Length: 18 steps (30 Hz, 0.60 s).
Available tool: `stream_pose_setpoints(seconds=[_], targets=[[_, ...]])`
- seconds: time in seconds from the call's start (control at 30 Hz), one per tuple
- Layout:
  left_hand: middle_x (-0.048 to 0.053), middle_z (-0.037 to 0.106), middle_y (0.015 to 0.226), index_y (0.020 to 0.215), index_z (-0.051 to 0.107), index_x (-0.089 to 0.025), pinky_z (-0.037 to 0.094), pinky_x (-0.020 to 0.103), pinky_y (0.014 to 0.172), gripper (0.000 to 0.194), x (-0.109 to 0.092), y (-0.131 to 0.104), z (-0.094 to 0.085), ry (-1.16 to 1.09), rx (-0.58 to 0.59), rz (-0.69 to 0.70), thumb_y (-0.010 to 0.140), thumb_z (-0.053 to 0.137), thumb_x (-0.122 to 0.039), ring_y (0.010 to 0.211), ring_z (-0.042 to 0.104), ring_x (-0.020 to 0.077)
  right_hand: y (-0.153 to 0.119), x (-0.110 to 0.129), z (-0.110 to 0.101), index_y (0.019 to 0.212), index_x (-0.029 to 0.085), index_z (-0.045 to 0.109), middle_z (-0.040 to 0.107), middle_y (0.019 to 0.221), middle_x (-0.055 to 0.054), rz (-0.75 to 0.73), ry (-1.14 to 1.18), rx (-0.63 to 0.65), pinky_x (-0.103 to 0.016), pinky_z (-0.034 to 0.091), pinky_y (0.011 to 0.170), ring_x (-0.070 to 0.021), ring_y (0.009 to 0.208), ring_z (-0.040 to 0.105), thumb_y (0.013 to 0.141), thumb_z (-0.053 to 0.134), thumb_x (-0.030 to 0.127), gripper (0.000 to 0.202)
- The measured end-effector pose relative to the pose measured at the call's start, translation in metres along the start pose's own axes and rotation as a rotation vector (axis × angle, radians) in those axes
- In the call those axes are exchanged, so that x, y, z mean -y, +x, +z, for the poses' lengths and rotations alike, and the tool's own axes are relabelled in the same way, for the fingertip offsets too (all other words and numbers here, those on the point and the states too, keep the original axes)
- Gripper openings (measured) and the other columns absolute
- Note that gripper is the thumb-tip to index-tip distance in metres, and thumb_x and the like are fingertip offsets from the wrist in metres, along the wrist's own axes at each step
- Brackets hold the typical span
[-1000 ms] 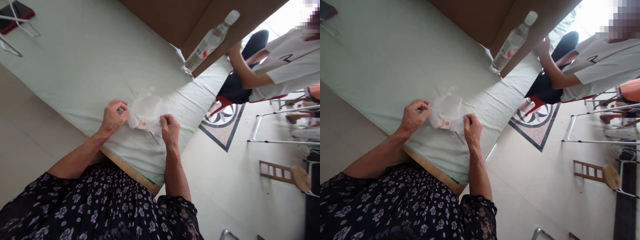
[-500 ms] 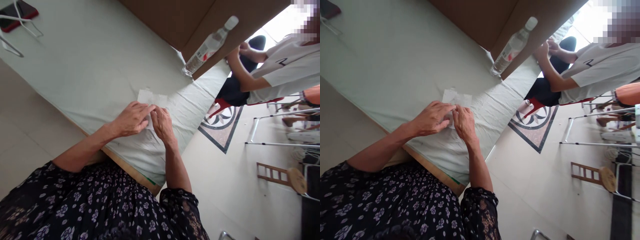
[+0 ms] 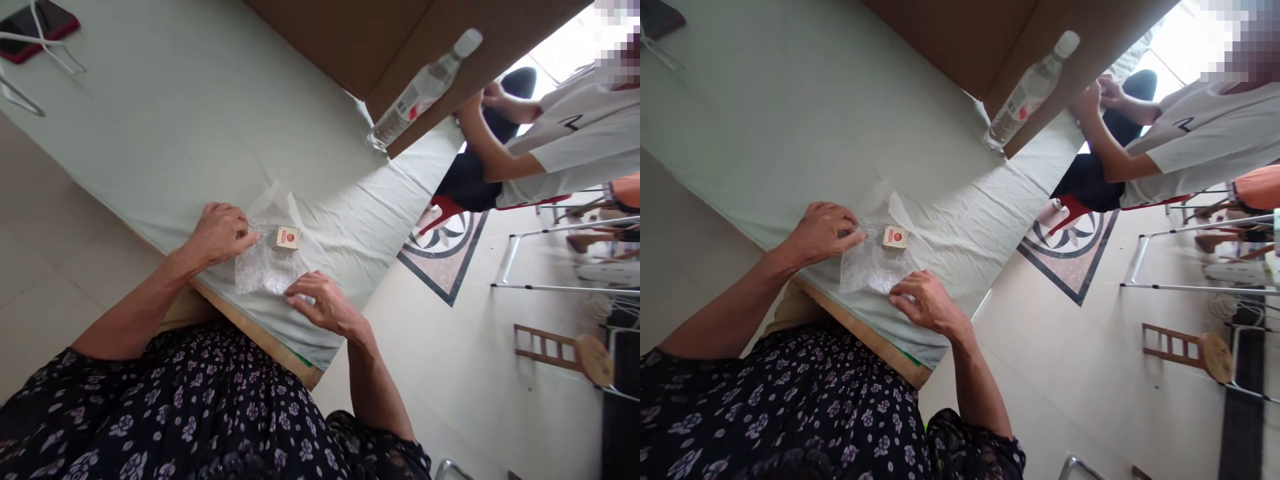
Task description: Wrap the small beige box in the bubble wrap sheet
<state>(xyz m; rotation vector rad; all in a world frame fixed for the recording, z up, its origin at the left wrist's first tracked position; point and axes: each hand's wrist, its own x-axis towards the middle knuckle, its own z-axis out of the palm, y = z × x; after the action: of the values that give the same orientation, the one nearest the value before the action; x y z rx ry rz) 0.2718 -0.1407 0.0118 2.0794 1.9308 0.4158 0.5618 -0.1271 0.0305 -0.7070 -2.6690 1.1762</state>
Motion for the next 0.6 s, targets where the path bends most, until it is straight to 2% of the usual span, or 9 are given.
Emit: stream_pose_setpoints(seconds=[0.1, 0.17, 0.2, 0.27, 0.33, 0.43, 0.53, 0.6], targets=[[0.013, 0.076, 0.110, 0.094, 0.079, -0.021, 0.043, 0.053, 0.104, 0.029, -0.009, -0.001, 0.002, 0.131, 0.038, 0.003, 0.087, 0.068, -0.046, 0.111, 0.066, 0.0350, 0.016, -0.004, -0.002, 0.122, 0.023, 0.070, 0.072, 0.129, -0.010, 0.106, -0.038, -0.250, -0.042, 0.054, 0.101, -0.0238, 0.116, 0.068, 0.104, 0.057, 0.032, 0.024], [0.016, 0.075, 0.114, 0.112, 0.076, -0.018, 0.043, 0.054, 0.104, 0.040, -0.015, -0.001, 0.003, 0.207, 0.053, 0.017, 0.084, 0.071, -0.047, 0.113, 0.064, 0.0373, 0.034, -0.010, -0.001, 0.140, 0.023, 0.061, 0.058, 0.151, -0.014, 0.117, -0.153, -0.338, -0.050, 0.047, 0.115, -0.0297, 0.139, 0.055, 0.099, 0.062, 0.028, 0.041], [0.017, 0.074, 0.116, 0.118, 0.073, -0.018, 0.043, 0.054, 0.103, 0.045, -0.018, -0.002, 0.003, 0.237, 0.054, 0.022, 0.084, 0.072, -0.047, 0.114, 0.064, 0.0380, 0.044, -0.014, 0.000, 0.145, 0.021, 0.056, 0.053, 0.156, -0.016, 0.122, -0.203, -0.347, -0.054, 0.043, 0.119, -0.0324, 0.144, 0.050, 0.096, 0.065, 0.026, 0.050], [0.017, 0.072, 0.118, 0.123, 0.070, -0.019, 0.042, 0.054, 0.103, 0.049, -0.021, -0.004, 0.005, 0.279, 0.048, 0.027, 0.083, 0.073, -0.047, 0.114, 0.063, 0.0386, 0.059, -0.024, 0.004, 0.146, 0.017, 0.053, 0.056, 0.152, -0.019, 0.127, -0.237, -0.330, -0.056, 0.043, 0.119, -0.0339, 0.142, 0.051, 0.091, 0.070, 0.023, 0.058], [0.018, 0.071, 0.120, 0.125, 0.068, -0.019, 0.042, 0.054, 0.102, 0.052, -0.021, -0.007, 0.009, 0.297, 0.039, 0.032, 0.081, 0.074, -0.046, 0.114, 0.063, 0.0392, 0.063, -0.035, 0.007, 0.139, 0.019, 0.059, 0.066, 0.138, -0.016, 0.128, -0.193, -0.358, -0.053, 0.047, 0.114, -0.0313, 0.132, 0.059, 0.090, 0.070, 0.022, 0.050], [0.018, 0.069, 0.122, 0.131, 0.063, -0.019, 0.042, 0.053, 0.101, 0.059, -0.018, -0.010, 0.012, 0.288, 0.010, 0.036, 0.080, 0.076, -0.046, 0.114, 0.061, 0.0394, 0.046, -0.049, 0.008, 0.126, 0.022, 0.065, 0.073, 0.123, -0.011, 0.170, -0.062, -0.547, -0.047, 0.056, 0.102, -0.0270, 0.116, 0.067, 0.089, 0.072, 0.030, 0.039], [0.017, 0.069, 0.122, 0.133, 0.061, -0.023, 0.042, 0.052, 0.101, 0.062, -0.015, -0.010, 0.014, 0.260, -0.009, 0.037, 0.079, 0.077, -0.046, 0.115, 0.060, 0.0388, 0.010, -0.063, 0.003, 0.126, 0.023, 0.064, 0.074, 0.121, -0.010, 0.273, 0.024, -0.771, -0.043, 0.060, 0.088, -0.0243, 0.103, 0.070, 0.088, 0.071, 0.038, 0.042], [0.016, 0.069, 0.121, 0.133, 0.061, -0.023, 0.042, 0.052, 0.101, 0.062, -0.014, -0.009, 0.015, 0.242, -0.006, 0.032, 0.078, 0.078, -0.046, 0.115, 0.060, 0.0391, -0.012, -0.073, 0.000, 0.126, 0.021, 0.064, 0.073, 0.121, -0.012, 0.352, -0.016, -0.890, -0.044, 0.060, 0.086, -0.0253, 0.102, 0.070, 0.087, 0.071, 0.039, 0.044]])
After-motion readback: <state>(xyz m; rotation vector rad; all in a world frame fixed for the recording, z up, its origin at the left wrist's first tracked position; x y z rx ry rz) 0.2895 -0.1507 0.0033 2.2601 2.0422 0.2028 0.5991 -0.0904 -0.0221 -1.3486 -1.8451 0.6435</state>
